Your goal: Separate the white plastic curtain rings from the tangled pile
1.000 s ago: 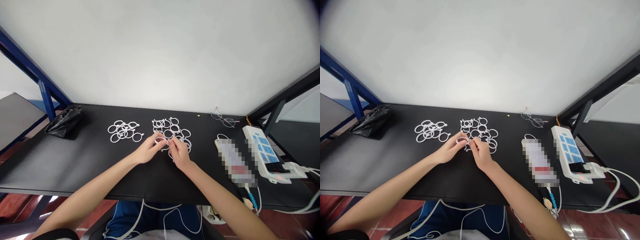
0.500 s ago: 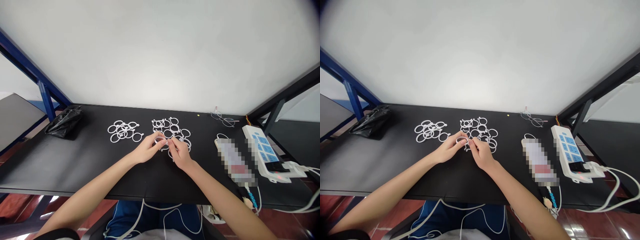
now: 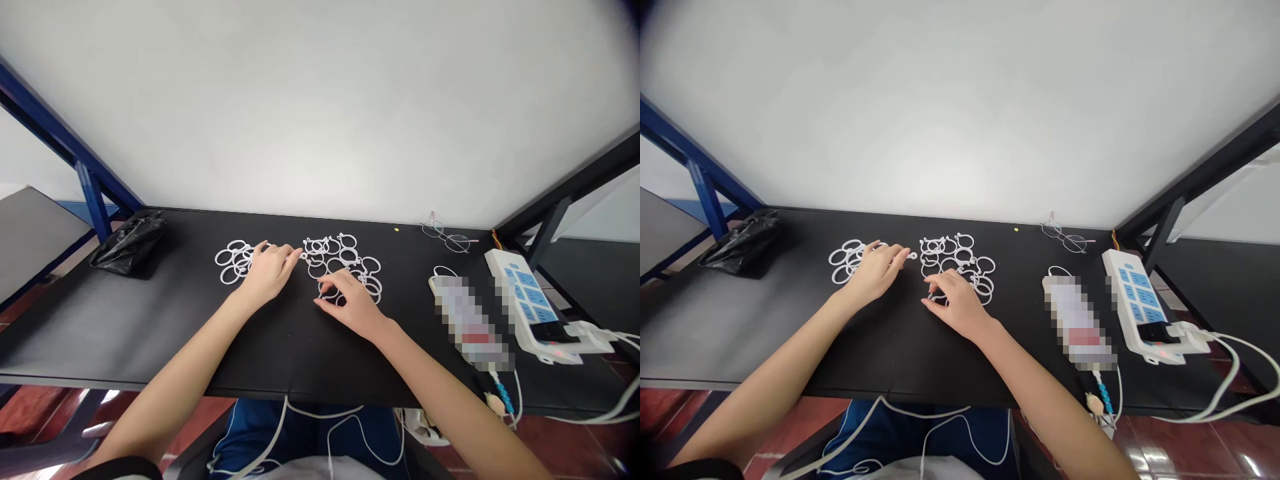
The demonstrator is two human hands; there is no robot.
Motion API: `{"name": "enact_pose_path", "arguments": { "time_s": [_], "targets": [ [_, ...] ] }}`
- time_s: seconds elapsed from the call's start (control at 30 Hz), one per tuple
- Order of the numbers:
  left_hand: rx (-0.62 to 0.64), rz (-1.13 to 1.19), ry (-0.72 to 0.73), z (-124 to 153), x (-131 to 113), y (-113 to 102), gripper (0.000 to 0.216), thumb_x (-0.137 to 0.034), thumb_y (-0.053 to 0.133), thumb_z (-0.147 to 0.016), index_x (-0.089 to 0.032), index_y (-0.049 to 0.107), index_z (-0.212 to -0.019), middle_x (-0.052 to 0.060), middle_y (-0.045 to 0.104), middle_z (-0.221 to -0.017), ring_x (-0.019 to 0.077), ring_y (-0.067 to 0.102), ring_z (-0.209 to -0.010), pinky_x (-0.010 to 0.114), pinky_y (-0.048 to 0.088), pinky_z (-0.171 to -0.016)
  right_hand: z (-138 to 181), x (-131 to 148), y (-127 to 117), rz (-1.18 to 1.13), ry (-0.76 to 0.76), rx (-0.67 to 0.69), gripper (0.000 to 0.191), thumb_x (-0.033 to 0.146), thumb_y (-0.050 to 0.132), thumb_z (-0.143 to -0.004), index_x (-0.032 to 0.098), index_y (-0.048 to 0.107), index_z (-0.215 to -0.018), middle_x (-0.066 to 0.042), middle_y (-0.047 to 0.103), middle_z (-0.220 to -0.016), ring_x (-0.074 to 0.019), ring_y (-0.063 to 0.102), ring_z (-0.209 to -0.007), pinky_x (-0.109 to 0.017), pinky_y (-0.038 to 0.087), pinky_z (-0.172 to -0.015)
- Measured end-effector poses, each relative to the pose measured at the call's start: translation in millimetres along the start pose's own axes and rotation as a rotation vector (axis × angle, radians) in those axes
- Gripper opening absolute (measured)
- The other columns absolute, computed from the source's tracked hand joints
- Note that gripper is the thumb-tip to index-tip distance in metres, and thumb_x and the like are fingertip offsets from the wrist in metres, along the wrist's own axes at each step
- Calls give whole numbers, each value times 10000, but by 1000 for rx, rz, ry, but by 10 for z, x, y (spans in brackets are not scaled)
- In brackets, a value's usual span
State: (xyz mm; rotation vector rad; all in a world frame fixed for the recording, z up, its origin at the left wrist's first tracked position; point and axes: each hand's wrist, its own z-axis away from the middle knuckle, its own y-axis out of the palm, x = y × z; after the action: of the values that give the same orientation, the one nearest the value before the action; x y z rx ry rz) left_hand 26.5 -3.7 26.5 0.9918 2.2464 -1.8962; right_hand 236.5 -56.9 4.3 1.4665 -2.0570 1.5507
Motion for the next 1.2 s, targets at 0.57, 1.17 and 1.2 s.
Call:
{"name": "enact_pose_path", "arguments": {
  "time_s": [0.57,1.17,1.2],
  "targets": [
    [-42,-385,9,31,245,196,342,-475,468,-937,-157,588,-981,118,677,-923,292,613,-944,522,276,-1048,-6,-2,30,29,3,178,126,123,624,-830,214,606,-915,-19,664,-836,-194,605,-856,-385,461,-882],
    [-32,-400,11,43,222,201,267,-347,448,-930,-156,622,-995,138,629,-1012,302,582,-1008,520,289,-1057,-1,8,52,23,3,160,123,104,623,-828,211,594,-881,-21,663,-832,-194,601,-840,-372,470,-852],
    [-28,-397,11,42,215,198,267,-341,449,-927,-155,623,-1003,138,628,-1017,303,582,-1011,518,292,-1057,-1,10,51,22,3,160,127,99,623,-827,209,594,-882,-20,662,-833,-191,599,-839,-370,470,-852]
  ]
}}
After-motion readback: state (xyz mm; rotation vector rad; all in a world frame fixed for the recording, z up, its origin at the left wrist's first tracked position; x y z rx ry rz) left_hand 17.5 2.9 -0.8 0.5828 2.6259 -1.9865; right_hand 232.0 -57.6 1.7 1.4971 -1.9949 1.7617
